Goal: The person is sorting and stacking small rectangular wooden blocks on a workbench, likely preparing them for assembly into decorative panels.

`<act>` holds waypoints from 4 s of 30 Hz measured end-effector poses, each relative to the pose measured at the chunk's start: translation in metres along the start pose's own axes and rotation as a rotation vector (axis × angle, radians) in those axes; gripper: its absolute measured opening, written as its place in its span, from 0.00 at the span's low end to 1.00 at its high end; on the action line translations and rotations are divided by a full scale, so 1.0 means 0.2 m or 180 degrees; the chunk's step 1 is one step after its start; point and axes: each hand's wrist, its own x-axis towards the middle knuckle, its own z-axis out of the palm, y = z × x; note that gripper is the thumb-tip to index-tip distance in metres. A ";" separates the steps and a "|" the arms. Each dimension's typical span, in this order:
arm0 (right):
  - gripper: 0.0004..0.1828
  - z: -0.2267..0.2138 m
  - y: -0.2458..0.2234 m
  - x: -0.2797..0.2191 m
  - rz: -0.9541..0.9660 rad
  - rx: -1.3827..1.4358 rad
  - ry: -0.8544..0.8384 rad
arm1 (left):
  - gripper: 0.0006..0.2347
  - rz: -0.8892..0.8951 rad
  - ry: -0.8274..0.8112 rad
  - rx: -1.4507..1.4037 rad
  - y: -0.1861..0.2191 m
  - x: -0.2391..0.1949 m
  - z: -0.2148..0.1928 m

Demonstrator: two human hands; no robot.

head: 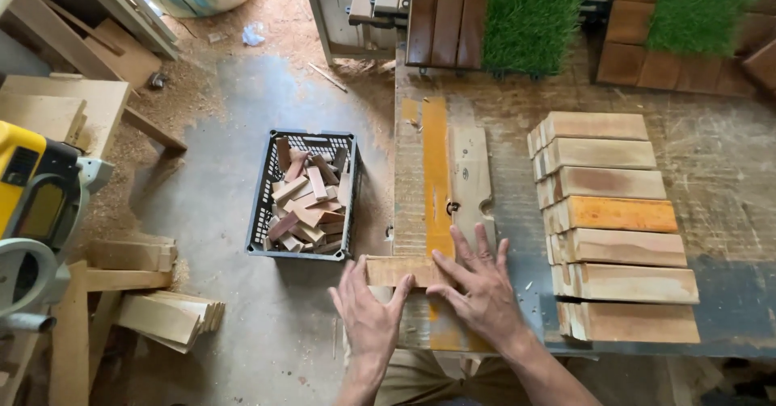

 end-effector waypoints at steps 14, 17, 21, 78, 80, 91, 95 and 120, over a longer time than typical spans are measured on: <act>0.29 0.00 0.05 0.18 0.0475 0.0179 -0.0243 | 0.23 0.2281 -0.0469 0.0264 0.07 0.29 0.03; 0.29 0.03 0.12 0.28 0.0713 0.0094 -0.0229 | 0.23 0.2324 -0.0284 0.0338 0.09 0.43 0.11; 0.30 0.06 0.23 0.39 0.0666 -0.0019 -0.0171 | 0.25 0.2387 -0.0218 0.0201 0.09 0.59 0.18; 0.16 -0.12 0.04 0.20 0.2226 0.4314 0.0742 | 0.19 -0.0210 -0.2139 -0.3247 0.08 0.21 -0.40; 0.17 -0.16 -0.05 0.25 0.2242 0.4250 0.0643 | 0.19 -0.0283 -0.2011 -0.3321 0.04 0.21 -0.41; 0.29 -0.52 -0.45 0.36 0.2439 0.3381 0.0071 | 0.35 -0.1101 0.0778 -0.3892 -0.43 0.58 -0.26; 0.27 -0.55 -0.36 0.16 0.2276 0.3220 0.0160 | 0.33 -0.2206 -0.0019 -0.3163 -0.70 0.60 -0.06; 0.36 -0.73 0.29 -0.93 0.3112 0.1287 0.1664 | 0.43 0.2717 -0.2075 -0.0671 0.65 -0.69 0.47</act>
